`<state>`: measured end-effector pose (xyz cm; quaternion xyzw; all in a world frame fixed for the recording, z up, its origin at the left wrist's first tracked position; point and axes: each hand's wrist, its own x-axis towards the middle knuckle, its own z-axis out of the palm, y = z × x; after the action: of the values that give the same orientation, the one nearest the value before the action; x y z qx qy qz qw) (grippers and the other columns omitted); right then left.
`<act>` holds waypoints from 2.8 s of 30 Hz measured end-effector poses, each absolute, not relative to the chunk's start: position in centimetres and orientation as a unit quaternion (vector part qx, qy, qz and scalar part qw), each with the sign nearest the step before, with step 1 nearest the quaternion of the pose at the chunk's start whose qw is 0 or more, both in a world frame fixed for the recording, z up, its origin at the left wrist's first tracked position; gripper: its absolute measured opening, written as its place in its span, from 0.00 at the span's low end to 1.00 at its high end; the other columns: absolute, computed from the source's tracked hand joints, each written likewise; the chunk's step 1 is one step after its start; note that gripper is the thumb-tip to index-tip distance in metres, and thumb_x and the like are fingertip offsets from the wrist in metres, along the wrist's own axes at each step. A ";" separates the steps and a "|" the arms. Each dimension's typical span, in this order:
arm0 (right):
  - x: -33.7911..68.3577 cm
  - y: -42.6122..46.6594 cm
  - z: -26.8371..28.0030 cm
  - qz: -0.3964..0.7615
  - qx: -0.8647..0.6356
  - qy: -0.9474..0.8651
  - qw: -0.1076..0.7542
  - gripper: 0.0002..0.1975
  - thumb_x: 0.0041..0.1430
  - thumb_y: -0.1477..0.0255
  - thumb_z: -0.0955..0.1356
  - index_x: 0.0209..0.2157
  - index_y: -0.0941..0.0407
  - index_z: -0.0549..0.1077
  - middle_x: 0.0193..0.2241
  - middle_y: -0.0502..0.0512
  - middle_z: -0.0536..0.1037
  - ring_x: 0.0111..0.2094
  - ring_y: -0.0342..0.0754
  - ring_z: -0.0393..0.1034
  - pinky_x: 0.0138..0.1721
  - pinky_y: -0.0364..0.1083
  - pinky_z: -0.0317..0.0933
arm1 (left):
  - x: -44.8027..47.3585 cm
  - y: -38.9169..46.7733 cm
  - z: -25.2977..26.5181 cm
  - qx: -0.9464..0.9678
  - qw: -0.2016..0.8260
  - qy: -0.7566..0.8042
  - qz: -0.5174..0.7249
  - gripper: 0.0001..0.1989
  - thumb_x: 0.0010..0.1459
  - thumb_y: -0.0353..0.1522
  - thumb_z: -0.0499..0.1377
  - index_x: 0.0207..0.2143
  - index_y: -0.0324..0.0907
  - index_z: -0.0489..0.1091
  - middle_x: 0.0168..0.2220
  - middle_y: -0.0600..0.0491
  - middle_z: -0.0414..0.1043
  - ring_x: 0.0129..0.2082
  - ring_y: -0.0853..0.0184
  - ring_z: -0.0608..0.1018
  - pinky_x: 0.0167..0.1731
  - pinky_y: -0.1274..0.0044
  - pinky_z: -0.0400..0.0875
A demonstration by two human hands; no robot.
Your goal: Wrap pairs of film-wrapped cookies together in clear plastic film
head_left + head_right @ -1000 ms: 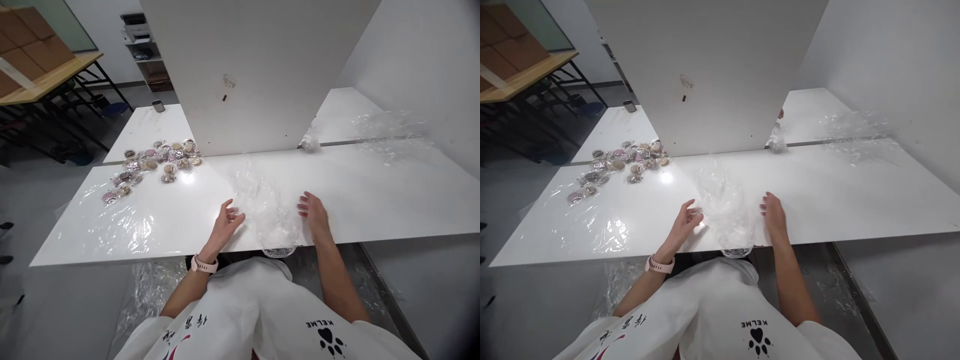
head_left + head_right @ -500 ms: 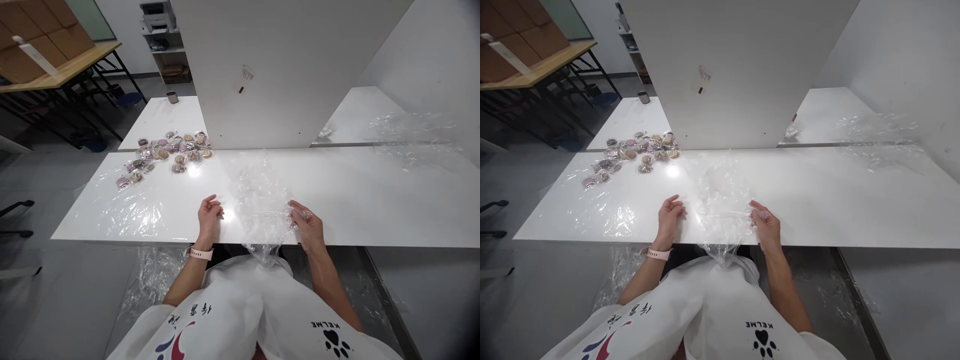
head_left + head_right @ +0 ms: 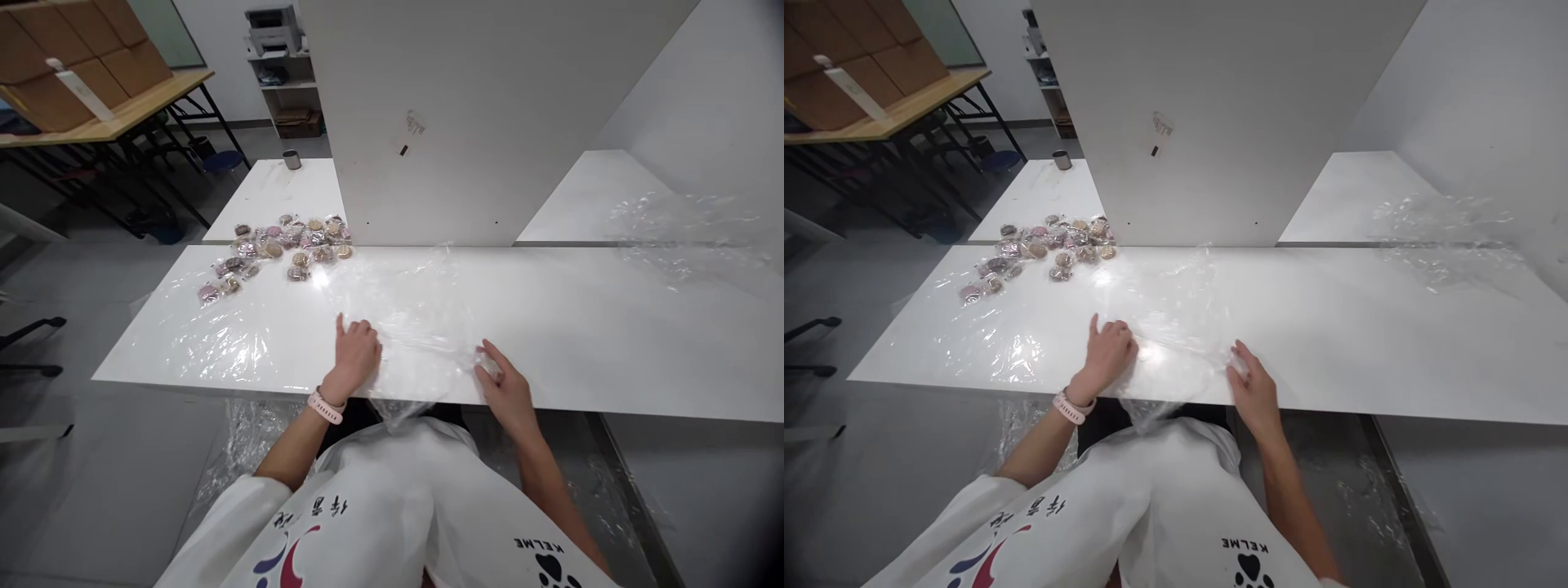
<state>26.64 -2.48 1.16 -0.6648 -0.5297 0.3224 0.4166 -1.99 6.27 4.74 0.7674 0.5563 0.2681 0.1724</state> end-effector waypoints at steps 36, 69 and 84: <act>28.1 16.2 -2.5 0.003 -0.668 -0.731 0.140 0.28 0.70 0.57 0.51 0.63 0.47 0.65 0.67 0.56 0.60 0.67 0.56 0.51 0.64 0.63 0.46 | -14.3 22.8 2.1 0.624 -0.044 0.773 0.106 0.17 0.65 0.32 0.47 0.52 0.40 0.67 0.49 0.38 0.69 0.52 0.49 0.69 0.44 0.64 0.66; 33.5 1.4 -1.0 0.140 -0.702 -0.566 0.408 0.32 0.65 0.53 0.61 0.67 0.45 0.56 0.59 0.61 0.70 0.55 0.58 0.69 0.52 0.60 0.66 | -3.5 2.1 2.0 0.861 0.125 0.463 0.172 0.28 0.65 0.41 0.56 0.65 0.46 0.56 0.69 0.39 0.52 0.71 0.50 0.52 0.65 0.49 0.51; 31.3 -3.3 1.4 0.141 -0.606 -0.730 0.284 0.15 0.68 0.62 0.61 0.35 0.48 0.78 0.47 0.52 0.80 0.42 0.53 0.74 0.43 0.55 0.67 | -11.8 -0.2 3.2 0.811 0.178 0.523 0.191 0.12 0.64 0.36 0.57 0.50 0.47 0.68 0.59 0.48 0.70 0.62 0.57 0.68 0.60 0.58 0.64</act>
<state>31.27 -3.28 1.37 -0.6057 -0.7298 0.1412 0.2838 -11.79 -0.17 3.24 0.8114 0.5230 0.1907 0.1783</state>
